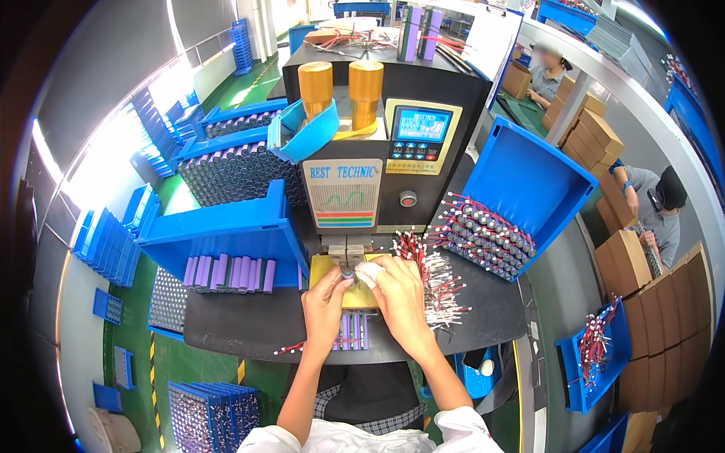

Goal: Assembling electronic components using a manual press at a production station.

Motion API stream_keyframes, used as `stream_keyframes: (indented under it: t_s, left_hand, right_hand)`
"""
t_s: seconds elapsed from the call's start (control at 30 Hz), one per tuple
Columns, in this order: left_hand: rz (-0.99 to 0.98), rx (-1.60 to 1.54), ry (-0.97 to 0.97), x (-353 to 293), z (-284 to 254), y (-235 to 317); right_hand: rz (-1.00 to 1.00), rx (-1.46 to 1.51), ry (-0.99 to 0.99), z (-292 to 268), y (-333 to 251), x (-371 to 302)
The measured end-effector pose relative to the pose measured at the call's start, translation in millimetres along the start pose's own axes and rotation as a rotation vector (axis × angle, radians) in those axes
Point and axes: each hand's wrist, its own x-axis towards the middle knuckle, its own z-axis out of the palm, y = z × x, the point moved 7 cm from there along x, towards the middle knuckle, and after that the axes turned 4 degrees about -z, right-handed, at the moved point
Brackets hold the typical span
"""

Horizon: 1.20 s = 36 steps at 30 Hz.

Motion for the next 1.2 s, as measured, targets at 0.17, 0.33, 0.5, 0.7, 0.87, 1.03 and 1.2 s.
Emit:
stream_keyframes:
  t_s: [0.17, 0.33, 0.5, 0.7, 0.87, 1.03, 1.2]
  left_hand:
    - [-0.001, -0.024, 0.011, 0.2, 0.0, -0.4]
    - [0.012, 0.002, 0.016, 0.1, -0.3, 0.6]
    - [0.014, 0.01, 0.013, 0.4, 0.2, -0.1]
    - [0.0, -0.003, 0.011, 0.1, -0.2, -0.5]
    - [0.025, 0.025, 0.025, -0.5, -1.2, 0.8]
    - [0.007, 0.007, -0.014, -0.8, -0.4, 5.3]
    - [0.028, 0.014, -0.001, 0.2, -1.2, 1.9]
  right_hand:
    - [0.012, -0.008, 0.005, 0.3, -0.7, 0.7]
    - [0.011, -0.013, -0.001, 0.6, -0.6, 0.7]
    - [0.0, -0.007, 0.005, 1.5, 0.7, -0.3]
    - [-0.008, -0.018, 0.002, 1.1, 0.7, -0.9]
    - [-0.01, -0.022, -0.011, 2.4, 0.7, -1.4]
    - [0.002, 0.004, -0.005, -0.3, 3.2, -3.6]
    - [0.004, -0.018, -0.006, 1.0, -0.4, -4.3]
